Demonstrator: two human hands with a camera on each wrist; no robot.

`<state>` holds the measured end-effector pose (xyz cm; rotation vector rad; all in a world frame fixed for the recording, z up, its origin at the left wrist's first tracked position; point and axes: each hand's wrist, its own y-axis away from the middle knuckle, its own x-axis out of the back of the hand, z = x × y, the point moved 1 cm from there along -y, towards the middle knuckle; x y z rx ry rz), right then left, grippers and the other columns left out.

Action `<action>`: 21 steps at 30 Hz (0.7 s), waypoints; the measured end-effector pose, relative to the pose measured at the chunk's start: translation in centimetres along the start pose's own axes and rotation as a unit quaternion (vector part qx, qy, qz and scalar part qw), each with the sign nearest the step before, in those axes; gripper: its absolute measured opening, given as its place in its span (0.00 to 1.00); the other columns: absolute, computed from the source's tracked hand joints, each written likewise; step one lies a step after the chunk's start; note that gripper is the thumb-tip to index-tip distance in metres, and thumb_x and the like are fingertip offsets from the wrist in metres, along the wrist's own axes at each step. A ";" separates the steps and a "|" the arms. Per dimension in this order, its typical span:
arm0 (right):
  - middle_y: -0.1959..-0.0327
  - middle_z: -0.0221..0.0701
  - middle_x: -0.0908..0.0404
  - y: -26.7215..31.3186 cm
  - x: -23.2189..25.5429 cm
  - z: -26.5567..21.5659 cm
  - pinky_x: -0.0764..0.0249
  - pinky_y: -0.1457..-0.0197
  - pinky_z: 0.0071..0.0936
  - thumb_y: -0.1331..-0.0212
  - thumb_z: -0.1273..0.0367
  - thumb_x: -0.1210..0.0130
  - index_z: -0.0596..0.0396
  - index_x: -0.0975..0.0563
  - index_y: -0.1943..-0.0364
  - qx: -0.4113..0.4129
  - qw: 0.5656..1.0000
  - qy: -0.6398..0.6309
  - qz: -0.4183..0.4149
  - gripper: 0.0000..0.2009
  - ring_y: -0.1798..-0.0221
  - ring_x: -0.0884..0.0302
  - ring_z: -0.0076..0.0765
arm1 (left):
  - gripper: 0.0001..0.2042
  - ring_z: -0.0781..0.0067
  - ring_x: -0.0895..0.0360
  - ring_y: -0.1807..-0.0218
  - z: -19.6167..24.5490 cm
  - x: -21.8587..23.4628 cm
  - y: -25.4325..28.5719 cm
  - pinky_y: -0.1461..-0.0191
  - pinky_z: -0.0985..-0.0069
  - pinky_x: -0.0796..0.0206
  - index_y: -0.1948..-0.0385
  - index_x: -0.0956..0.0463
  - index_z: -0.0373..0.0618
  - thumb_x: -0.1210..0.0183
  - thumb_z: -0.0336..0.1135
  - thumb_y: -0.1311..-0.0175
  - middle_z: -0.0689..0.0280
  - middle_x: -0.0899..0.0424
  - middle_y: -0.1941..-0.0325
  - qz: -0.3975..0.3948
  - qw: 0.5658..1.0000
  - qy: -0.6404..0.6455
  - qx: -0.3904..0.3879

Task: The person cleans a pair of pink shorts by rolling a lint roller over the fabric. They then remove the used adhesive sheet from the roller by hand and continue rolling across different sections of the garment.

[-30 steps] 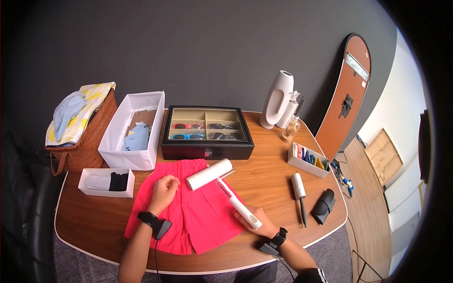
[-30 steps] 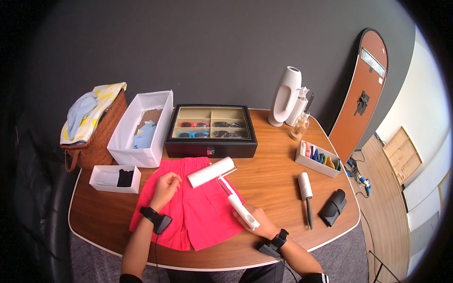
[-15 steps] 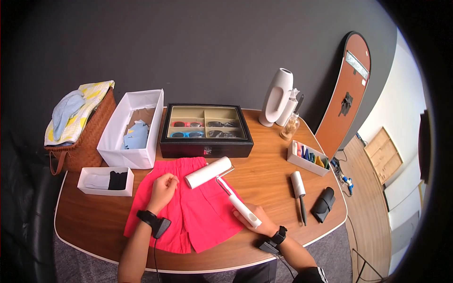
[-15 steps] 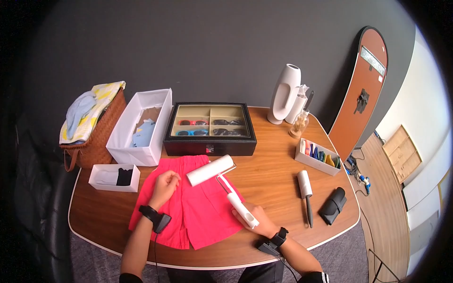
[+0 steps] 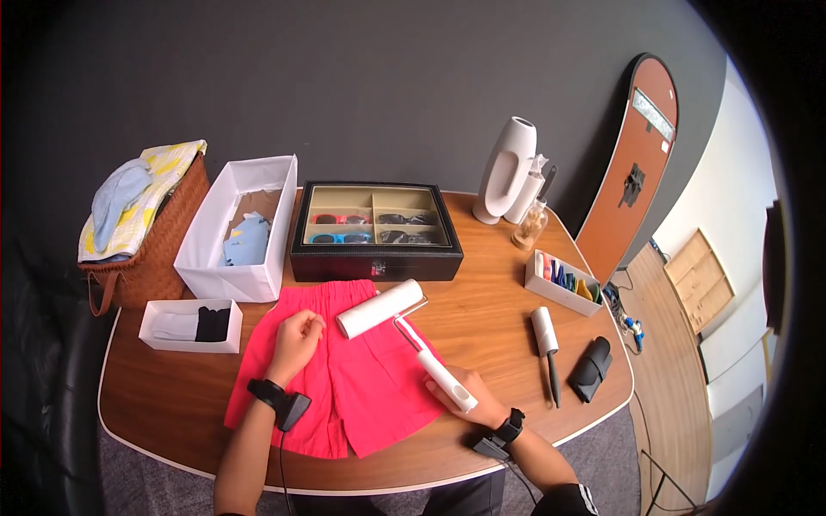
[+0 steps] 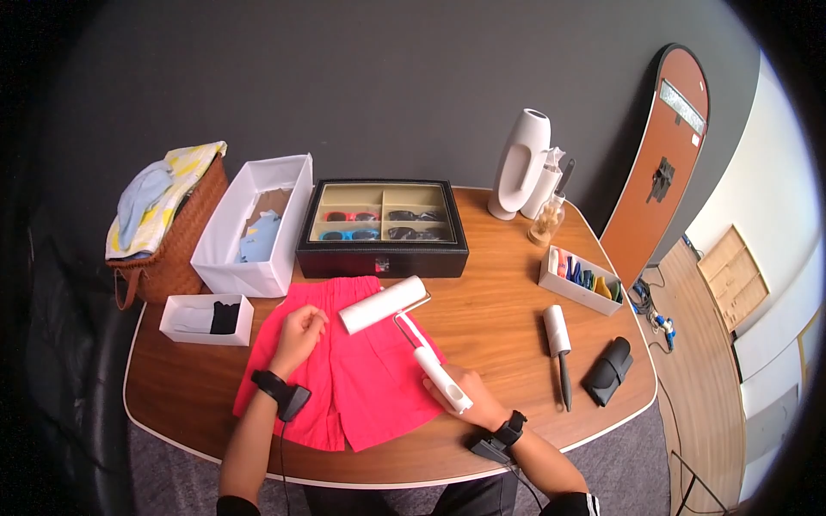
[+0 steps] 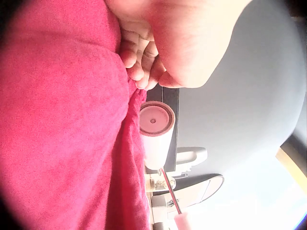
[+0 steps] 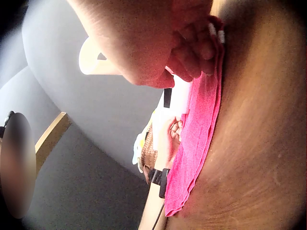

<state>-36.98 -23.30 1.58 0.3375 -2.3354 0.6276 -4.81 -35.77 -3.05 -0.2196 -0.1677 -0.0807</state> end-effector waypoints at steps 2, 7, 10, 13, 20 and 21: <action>0.69 0.44 0.19 0.1 -0.1 0.2 0.24 0.66 0.41 0.36 0.70 0.41 0.60 0.22 0.60 0.001 1.000 0.002 0.000 0.07 0.68 0.20 0.54 | 0.07 0.84 0.24 0.73 0.0 0.0 0.0 0.69 0.82 0.34 0.70 0.23 0.37 0.46 0.28 0.30 0.69 0.20 0.77 0.001 1.000 0.000 0.000; 0.68 0.44 0.19 0.0 0.1 -0.1 0.23 0.66 0.41 0.36 0.71 0.41 0.60 0.22 0.60 -0.001 1.000 -0.003 -0.007 0.07 0.68 0.20 0.54 | 0.08 0.85 0.25 0.74 0.0 0.0 0.0 0.69 0.82 0.35 0.70 0.23 0.37 0.45 0.29 0.29 0.69 0.21 0.77 0.001 1.000 -0.002 0.000; 0.68 0.44 0.19 -0.1 0.1 -0.2 0.23 0.65 0.41 0.37 0.72 0.41 0.60 0.22 0.59 0.002 1.000 -0.010 -0.005 0.06 0.68 0.20 0.54 | 0.08 0.85 0.26 0.74 0.1 -0.1 0.0 0.70 0.82 0.36 0.71 0.23 0.38 0.45 0.30 0.29 0.70 0.22 0.78 0.002 1.000 0.002 0.002; 0.67 0.45 0.19 -0.1 0.2 -0.2 0.23 0.64 0.40 0.37 0.72 0.40 0.60 0.22 0.59 -0.006 1.000 -0.008 -0.014 0.07 0.67 0.20 0.54 | 0.09 0.85 0.26 0.74 0.4 -0.1 0.1 0.70 0.82 0.36 0.71 0.23 0.38 0.45 0.30 0.29 0.70 0.22 0.78 0.002 1.000 0.000 0.008; 0.68 0.45 0.20 -0.2 0.2 -0.5 0.25 0.66 0.41 0.38 0.73 0.39 0.61 0.22 0.60 -0.009 1.000 0.017 -0.023 0.07 0.68 0.22 0.55 | 0.09 0.86 0.27 0.75 -0.1 -0.2 0.0 0.71 0.81 0.38 0.71 0.23 0.38 0.44 0.31 0.29 0.71 0.23 0.80 0.017 0.999 -0.027 -0.001; 0.68 0.45 0.20 -0.1 0.2 -0.3 0.25 0.66 0.41 0.38 0.73 0.39 0.61 0.22 0.60 -0.020 0.999 0.012 -0.028 0.07 0.68 0.22 0.55 | 0.09 0.86 0.28 0.75 0.2 -0.1 0.0 0.71 0.82 0.38 0.70 0.23 0.37 0.44 0.31 0.29 0.71 0.23 0.79 0.008 1.000 -0.026 0.010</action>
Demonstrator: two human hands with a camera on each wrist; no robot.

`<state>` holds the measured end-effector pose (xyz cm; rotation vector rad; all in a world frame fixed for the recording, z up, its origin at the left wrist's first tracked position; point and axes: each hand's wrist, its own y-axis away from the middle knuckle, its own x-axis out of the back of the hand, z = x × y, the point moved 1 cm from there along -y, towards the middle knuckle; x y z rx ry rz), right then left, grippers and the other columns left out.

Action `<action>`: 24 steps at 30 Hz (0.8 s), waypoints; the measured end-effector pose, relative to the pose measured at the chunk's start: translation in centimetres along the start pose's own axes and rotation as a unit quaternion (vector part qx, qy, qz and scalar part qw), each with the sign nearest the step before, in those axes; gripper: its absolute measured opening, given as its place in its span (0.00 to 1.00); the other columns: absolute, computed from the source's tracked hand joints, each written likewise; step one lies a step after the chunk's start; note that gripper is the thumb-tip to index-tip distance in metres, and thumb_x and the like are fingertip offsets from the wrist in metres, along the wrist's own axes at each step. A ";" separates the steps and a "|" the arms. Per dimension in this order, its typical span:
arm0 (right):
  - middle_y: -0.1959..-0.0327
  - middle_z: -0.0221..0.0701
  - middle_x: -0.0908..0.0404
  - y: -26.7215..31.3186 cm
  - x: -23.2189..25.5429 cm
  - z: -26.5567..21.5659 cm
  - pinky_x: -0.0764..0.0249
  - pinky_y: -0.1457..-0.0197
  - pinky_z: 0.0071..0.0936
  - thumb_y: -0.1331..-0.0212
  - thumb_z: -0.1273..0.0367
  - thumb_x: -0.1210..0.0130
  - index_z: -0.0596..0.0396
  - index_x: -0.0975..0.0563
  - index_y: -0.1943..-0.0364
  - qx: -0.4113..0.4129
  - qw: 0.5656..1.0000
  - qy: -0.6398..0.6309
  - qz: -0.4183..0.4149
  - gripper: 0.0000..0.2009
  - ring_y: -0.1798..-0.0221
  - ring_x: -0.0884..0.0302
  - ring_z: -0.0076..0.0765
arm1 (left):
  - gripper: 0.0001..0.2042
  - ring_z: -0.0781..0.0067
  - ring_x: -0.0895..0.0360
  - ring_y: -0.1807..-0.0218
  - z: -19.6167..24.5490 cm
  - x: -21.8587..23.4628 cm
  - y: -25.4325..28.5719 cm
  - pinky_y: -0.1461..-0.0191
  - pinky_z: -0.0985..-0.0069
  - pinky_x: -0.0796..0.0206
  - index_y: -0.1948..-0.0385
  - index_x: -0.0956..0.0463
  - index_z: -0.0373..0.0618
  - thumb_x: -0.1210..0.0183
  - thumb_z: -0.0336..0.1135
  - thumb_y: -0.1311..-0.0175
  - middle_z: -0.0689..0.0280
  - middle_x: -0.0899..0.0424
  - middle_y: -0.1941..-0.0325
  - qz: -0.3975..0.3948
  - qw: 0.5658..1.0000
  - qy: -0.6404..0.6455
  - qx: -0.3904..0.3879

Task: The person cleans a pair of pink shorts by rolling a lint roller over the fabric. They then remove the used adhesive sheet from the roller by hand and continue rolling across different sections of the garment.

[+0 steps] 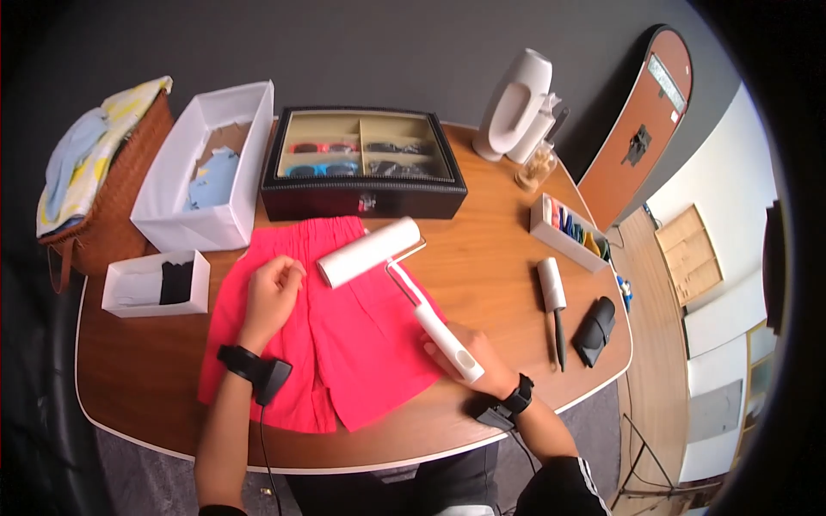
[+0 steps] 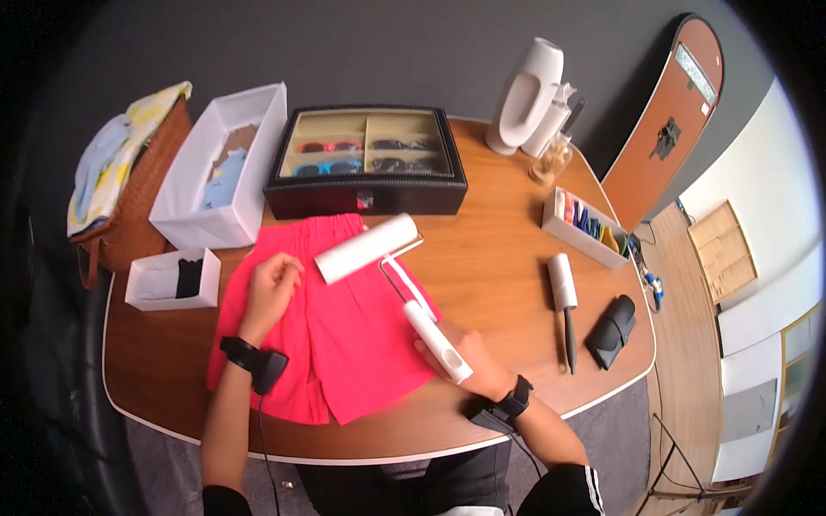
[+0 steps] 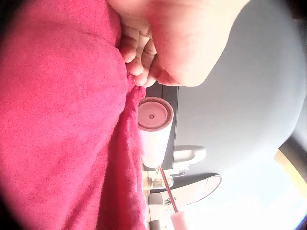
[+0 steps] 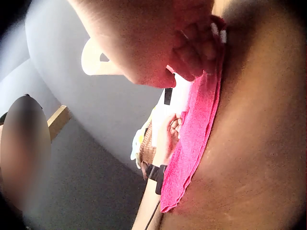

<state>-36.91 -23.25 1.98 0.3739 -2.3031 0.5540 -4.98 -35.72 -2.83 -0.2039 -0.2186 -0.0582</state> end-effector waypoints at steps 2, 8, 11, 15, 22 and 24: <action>0.68 0.45 0.20 -0.2 -0.2 0.2 0.24 0.65 0.41 0.39 0.73 0.39 0.61 0.22 0.60 0.035 0.999 0.012 0.011 0.07 0.68 0.22 0.54 | 0.09 0.87 0.28 0.74 -0.1 0.0 -0.1 0.71 0.83 0.38 0.70 0.23 0.37 0.45 0.30 0.28 0.71 0.22 0.78 -0.001 1.000 0.016 0.008; 0.68 0.44 0.19 -0.3 -0.3 0.2 0.24 0.64 0.41 0.39 0.73 0.39 0.61 0.22 0.60 0.019 1.000 0.007 0.014 0.07 0.67 0.20 0.54 | 0.09 0.87 0.27 0.73 0.5 0.2 0.0 0.69 0.84 0.37 0.69 0.23 0.37 0.46 0.30 0.28 0.71 0.23 0.77 -0.005 1.000 0.008 0.022; 0.69 0.45 0.20 0.0 -0.2 0.2 0.24 0.64 0.41 0.39 0.73 0.39 0.60 0.22 0.62 0.006 1.000 0.011 0.011 0.06 0.67 0.21 0.55 | 0.09 0.87 0.26 0.72 0.8 0.2 0.1 0.69 0.84 0.37 0.69 0.23 0.37 0.46 0.30 0.27 0.71 0.22 0.76 -0.011 0.999 0.008 0.029; 0.70 0.45 0.21 0.1 -0.3 0.6 0.25 0.64 0.41 0.37 0.71 0.39 0.60 0.23 0.64 0.010 1.000 0.008 0.015 0.06 0.68 0.22 0.55 | 0.08 0.89 0.33 0.78 0.6 0.0 0.1 0.78 0.87 0.44 0.67 0.24 0.42 0.48 0.32 0.26 0.73 0.26 0.76 -0.011 1.000 -0.003 0.010; 0.69 0.45 0.20 0.0 -0.2 0.3 0.24 0.64 0.41 0.36 0.70 0.40 0.60 0.23 0.62 0.019 0.999 -0.006 0.025 0.07 0.68 0.22 0.55 | 0.08 0.87 0.29 0.75 0.6 0.3 0.1 0.74 0.86 0.40 0.68 0.23 0.40 0.48 0.30 0.27 0.72 0.24 0.75 -0.020 0.999 0.003 0.024; 0.68 0.45 0.20 0.0 0.1 0.0 0.24 0.64 0.41 0.36 0.70 0.40 0.61 0.22 0.61 0.011 1.000 0.006 0.014 0.07 0.67 0.21 0.55 | 0.09 0.87 0.26 0.72 0.7 0.2 0.1 0.69 0.85 0.37 0.69 0.23 0.38 0.46 0.31 0.27 0.71 0.22 0.75 -0.018 0.999 0.004 0.034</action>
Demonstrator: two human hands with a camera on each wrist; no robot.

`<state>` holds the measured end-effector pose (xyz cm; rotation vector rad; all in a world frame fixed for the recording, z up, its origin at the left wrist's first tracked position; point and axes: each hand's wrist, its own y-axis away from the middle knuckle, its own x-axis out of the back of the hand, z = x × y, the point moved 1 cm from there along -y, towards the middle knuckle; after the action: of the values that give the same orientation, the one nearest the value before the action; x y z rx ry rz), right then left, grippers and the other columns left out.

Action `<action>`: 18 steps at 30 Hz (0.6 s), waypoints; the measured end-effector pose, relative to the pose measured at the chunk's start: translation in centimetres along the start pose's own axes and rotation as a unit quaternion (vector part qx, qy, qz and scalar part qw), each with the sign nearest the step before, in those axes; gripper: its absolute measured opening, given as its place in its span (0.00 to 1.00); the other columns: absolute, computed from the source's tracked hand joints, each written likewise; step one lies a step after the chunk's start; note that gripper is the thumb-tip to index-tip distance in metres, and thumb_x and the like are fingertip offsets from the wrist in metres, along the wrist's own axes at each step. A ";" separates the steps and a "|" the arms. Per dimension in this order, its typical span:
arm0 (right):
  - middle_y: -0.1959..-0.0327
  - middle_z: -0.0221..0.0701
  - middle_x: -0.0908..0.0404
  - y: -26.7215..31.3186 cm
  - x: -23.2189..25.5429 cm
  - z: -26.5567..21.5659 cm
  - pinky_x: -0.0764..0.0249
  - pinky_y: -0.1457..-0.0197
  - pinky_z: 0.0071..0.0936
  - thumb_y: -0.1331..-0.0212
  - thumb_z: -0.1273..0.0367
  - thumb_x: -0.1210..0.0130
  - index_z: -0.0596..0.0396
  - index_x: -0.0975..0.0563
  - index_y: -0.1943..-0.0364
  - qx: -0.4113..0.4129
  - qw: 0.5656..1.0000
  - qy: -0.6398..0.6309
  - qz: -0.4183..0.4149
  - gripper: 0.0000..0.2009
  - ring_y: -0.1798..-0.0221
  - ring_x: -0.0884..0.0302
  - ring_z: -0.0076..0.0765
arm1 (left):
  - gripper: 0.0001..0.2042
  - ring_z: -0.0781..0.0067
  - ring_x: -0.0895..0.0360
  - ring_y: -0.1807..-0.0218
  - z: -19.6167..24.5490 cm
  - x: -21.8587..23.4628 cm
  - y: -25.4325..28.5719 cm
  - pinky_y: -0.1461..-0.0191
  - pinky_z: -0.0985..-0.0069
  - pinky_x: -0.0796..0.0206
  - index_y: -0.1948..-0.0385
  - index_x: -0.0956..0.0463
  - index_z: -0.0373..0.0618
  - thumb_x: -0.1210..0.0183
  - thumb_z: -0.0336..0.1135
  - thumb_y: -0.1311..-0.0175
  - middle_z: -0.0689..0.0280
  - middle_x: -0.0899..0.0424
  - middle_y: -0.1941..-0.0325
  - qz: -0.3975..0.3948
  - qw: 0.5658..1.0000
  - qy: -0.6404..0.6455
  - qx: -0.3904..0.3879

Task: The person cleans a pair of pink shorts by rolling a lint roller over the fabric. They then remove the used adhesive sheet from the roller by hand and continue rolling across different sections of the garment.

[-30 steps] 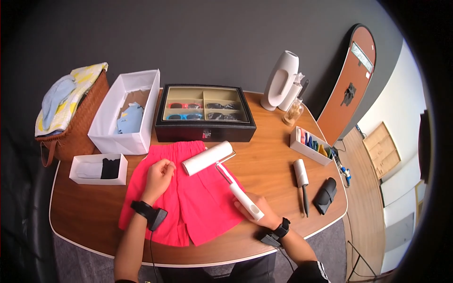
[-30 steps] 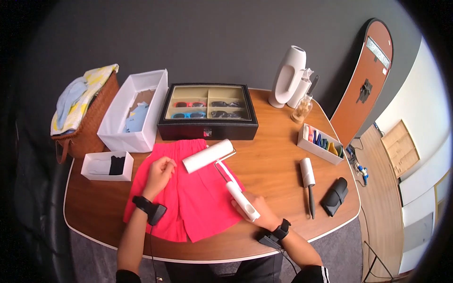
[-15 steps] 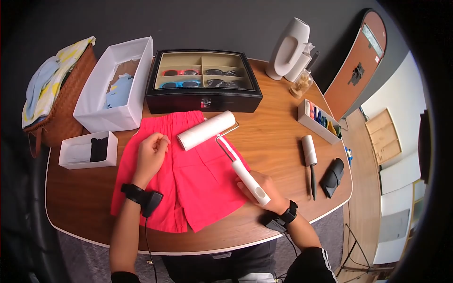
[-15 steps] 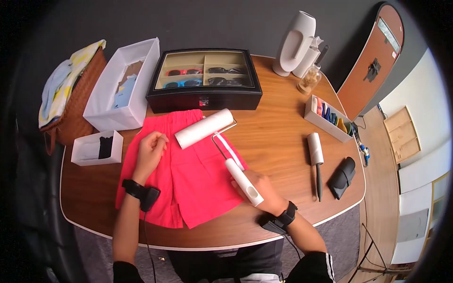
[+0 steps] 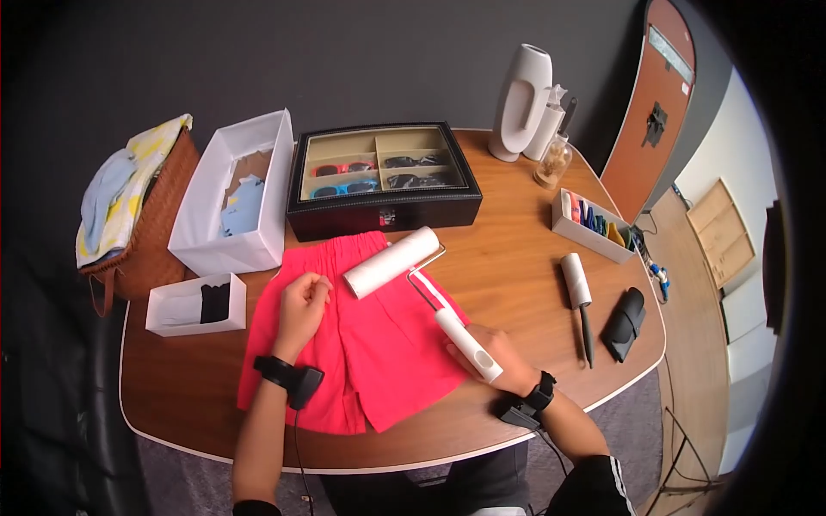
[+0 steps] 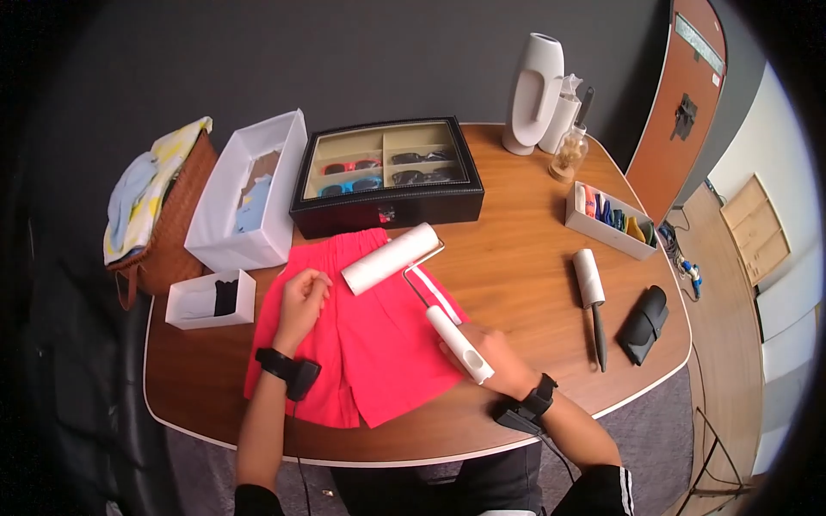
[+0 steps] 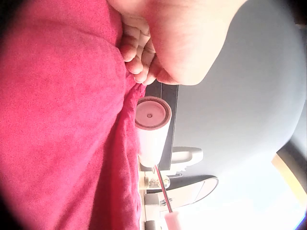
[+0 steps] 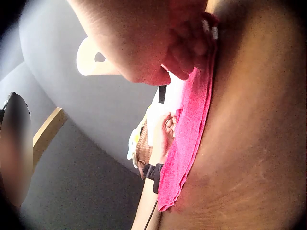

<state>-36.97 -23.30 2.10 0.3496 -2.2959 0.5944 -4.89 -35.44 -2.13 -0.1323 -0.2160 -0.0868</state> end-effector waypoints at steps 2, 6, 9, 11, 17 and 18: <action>0.68 0.45 0.20 0.1 0.0 0.0 0.24 0.64 0.41 0.36 0.70 0.41 0.61 0.22 0.61 -0.001 1.000 0.006 0.001 0.07 0.67 0.21 0.55 | 0.09 0.87 0.26 0.72 0.1 -0.1 0.0 0.69 0.85 0.37 0.69 0.23 0.38 0.46 0.30 0.27 0.71 0.22 0.75 -0.001 1.000 0.025 0.005; 0.69 0.46 0.20 0.2 -0.2 0.3 0.24 0.63 0.42 0.35 0.70 0.41 0.61 0.22 0.61 -0.002 1.000 -0.007 0.002 0.08 0.66 0.21 0.56 | 0.09 0.87 0.26 0.72 0.1 -0.1 0.1 0.69 0.85 0.36 0.69 0.23 0.38 0.46 0.31 0.27 0.71 0.22 0.75 0.004 1.000 0.015 -0.003; 0.69 0.46 0.20 0.0 0.1 -0.1 0.24 0.63 0.42 0.35 0.69 0.41 0.62 0.23 0.61 0.002 1.000 0.002 -0.004 0.08 0.66 0.21 0.56 | 0.09 0.87 0.26 0.73 0.0 -0.1 0.1 0.70 0.85 0.37 0.69 0.23 0.38 0.46 0.31 0.27 0.71 0.22 0.76 -0.003 1.000 0.023 0.010; 0.69 0.46 0.21 0.0 0.1 0.0 0.24 0.63 0.42 0.35 0.69 0.41 0.61 0.23 0.61 0.001 1.000 -0.010 0.000 0.08 0.66 0.21 0.56 | 0.09 0.87 0.26 0.74 0.0 -0.1 0.1 0.70 0.85 0.38 0.69 0.23 0.38 0.46 0.31 0.27 0.71 0.22 0.76 -0.001 1.000 0.019 0.000; 0.69 0.46 0.20 0.3 0.0 0.4 0.24 0.62 0.42 0.35 0.67 0.41 0.60 0.23 0.60 -0.001 1.000 -0.013 -0.004 0.10 0.65 0.21 0.56 | 0.08 0.86 0.26 0.73 -0.5 0.0 -0.2 0.70 0.86 0.37 0.68 0.22 0.40 0.46 0.31 0.27 0.71 0.22 0.76 -0.009 1.000 0.028 0.008; 0.68 0.47 0.20 0.3 0.1 0.3 0.24 0.61 0.42 0.35 0.66 0.40 0.60 0.23 0.59 0.001 1.000 -0.005 -0.011 0.10 0.65 0.21 0.56 | 0.08 0.86 0.25 0.72 -0.8 0.1 -0.5 0.70 0.86 0.36 0.67 0.22 0.41 0.45 0.32 0.27 0.70 0.21 0.75 -0.014 0.999 0.033 0.021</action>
<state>-37.34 -23.16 1.91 0.3795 -2.2982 0.5857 -4.68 -36.06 -2.83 -0.0845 -0.1531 -0.1150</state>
